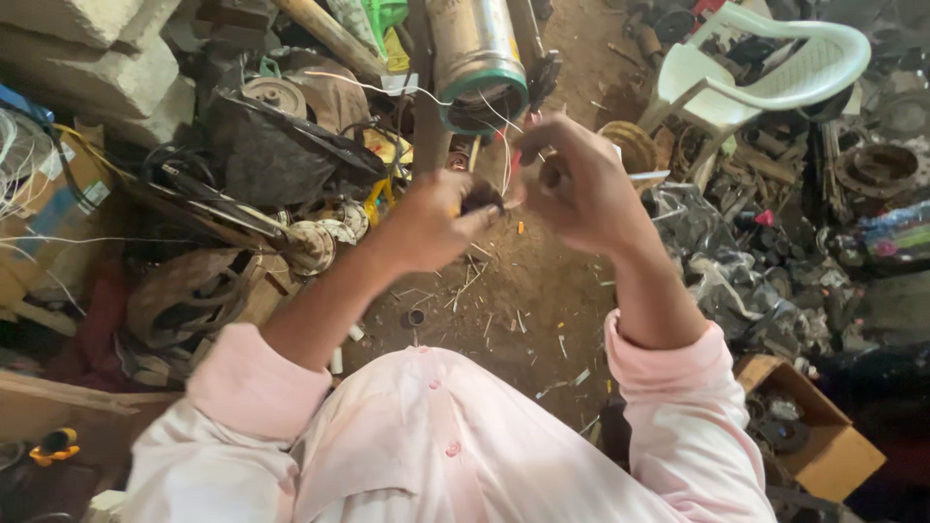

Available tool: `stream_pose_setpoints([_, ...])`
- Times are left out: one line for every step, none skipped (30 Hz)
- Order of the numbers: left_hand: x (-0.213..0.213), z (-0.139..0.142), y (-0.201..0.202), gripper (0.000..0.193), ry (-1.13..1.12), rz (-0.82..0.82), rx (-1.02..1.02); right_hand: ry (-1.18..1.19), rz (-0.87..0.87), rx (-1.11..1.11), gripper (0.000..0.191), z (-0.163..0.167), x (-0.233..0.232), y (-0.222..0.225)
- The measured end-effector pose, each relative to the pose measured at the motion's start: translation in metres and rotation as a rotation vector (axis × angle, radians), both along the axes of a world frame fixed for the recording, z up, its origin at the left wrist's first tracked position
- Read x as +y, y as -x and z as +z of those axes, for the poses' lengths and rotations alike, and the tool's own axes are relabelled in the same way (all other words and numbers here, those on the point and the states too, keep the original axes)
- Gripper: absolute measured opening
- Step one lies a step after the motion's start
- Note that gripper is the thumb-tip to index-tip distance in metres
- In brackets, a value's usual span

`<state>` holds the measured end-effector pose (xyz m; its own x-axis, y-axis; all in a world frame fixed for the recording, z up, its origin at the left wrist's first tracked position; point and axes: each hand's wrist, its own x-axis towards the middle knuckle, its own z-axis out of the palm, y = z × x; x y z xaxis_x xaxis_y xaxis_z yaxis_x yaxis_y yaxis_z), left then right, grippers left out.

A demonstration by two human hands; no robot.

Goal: The person sits in a cluttered workshop and works on the wiring of an electric motor, manipulating wire ends by hand and connecting them to the motor's terminal area. They use pliers to grip and cut wires, handle electrical tape, and reposition the motor while working on their lap.

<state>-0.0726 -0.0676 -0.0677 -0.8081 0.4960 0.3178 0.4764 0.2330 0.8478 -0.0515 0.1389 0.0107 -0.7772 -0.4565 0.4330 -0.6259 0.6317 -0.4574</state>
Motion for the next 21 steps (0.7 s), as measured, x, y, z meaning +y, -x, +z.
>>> stream_pose_setpoints([-0.004, 0.005, 0.007, 0.013, 0.006, -0.065, -0.087, -0.015, 0.086, 0.054, 0.043, -0.002, 0.003, -0.003])
stream_pose_setpoints([-0.008, 0.009, 0.013, 0.014, 0.013, -0.128, -0.176, -0.082, 0.094, 0.177, 0.046, -0.006, 0.004, -0.005])
stream_pose_setpoints([-0.011, 0.011, 0.016, 0.016, 0.021, -0.197, -0.266, -0.147, 0.097, 0.3, 0.048, -0.013, 0.005, -0.008])
stream_pose_setpoints([-0.011, 0.012, 0.017, 0.016, 0.034, -0.166, -0.214, -0.213, 0.091, 0.424, 0.05, -0.02, 0.006, -0.009])
stream_pose_setpoints([-0.01, 0.012, 0.017, 0.016, 0.049, -0.139, -0.16, -0.277, 0.06, 0.543, 0.045, -0.029, 0.007, -0.007])
stream_pose_setpoints([-0.009, 0.011, 0.015, 0.017, 0.064, -0.114, -0.105, -0.339, 0.025, 0.662, 0.041, -0.039, 0.006, -0.004])
stream_pose_setpoints([-0.007, 0.011, 0.013, 0.017, 0.055, -0.079, -0.042, -0.405, -0.014, 0.779, 0.038, -0.047, 0.007, -0.002])
stream_pose_setpoints([-0.004, 0.01, 0.011, 0.017, 0.045, -0.048, 0.02, -0.39, -0.02, 0.882, 0.035, -0.053, 0.01, -0.002])
stream_pose_setpoints([-0.002, 0.01, 0.009, 0.017, 0.035, -0.015, 0.081, -0.373, -0.025, 0.984, 0.032, -0.058, 0.011, -0.001])
stream_pose_setpoints([-0.001, 0.009, 0.007, 0.016, 0.017, -0.006, 0.07, -0.353, -0.024, 1.089, 0.029, -0.062, 0.011, 0.0])
stream_pose_setpoints([0.0, 0.009, 0.006, 0.015, -0.003, 0.009, 0.061, -0.345, -0.017, 1.124, 0.025, -0.064, 0.011, -0.002])
stream_pose_setpoints([0.001, 0.01, 0.006, 0.015, -0.024, 0.027, 0.053, -0.336, -0.007, 1.16, 0.022, -0.064, 0.009, -0.005])
stream_pose_setpoints([0.001, 0.011, 0.006, 0.014, -0.033, 0.058, 0.064, -0.328, 0.001, 1.19, 0.02, -0.063, 0.007, -0.01])
stream_pose_setpoints([0.001, 0.011, 0.006, 0.014, -0.045, 0.087, 0.07, -0.313, 0.012, 1.098, 0.019, -0.061, 0.005, -0.018])
stream_pose_setpoints([0.0, 0.012, 0.005, 0.013, -0.056, 0.119, 0.08, -0.296, 0.024, 1.011, 0.019, -0.057, 0.002, -0.025])
stream_pose_setpoints([0.0, 0.013, 0.003, 0.013, -0.042, 0.141, 0.088, -0.276, 0.036, 0.926, 0.021, -0.053, -0.001, -0.031])
stream_pose_setpoints([0.0, 0.012, 0.0, 0.013, -0.026, 0.162, 0.09, -0.277, 0.034, 0.875, 0.02, -0.048, -0.003, -0.037])
stream_pose_setpoints([0.0, 0.012, -0.003, 0.013, -0.012, 0.179, 0.096, -0.281, 0.029, 0.828, 0.019, -0.043, -0.003, -0.042])
stream_pose_setpoints([0.0, 0.011, -0.007, 0.01, 0.027, 0.157, 0.18, -0.282, 0.026, 0.788, 0.019, -0.038, -0.003, -0.042])
stream_pose_setpoints([0.0, 0.01, -0.012, 0.011, 0.072, 0.129, 0.256, -0.247, 0.022, 0.654, 0.022, -0.032, -0.003, -0.035])
stream_pose_setpoints([0.001, 0.007, -0.017, 0.014, 0.111, 0.086, 0.318, -0.219, 0.008, 0.505, 0.024, -0.025, 0.0, -0.026])
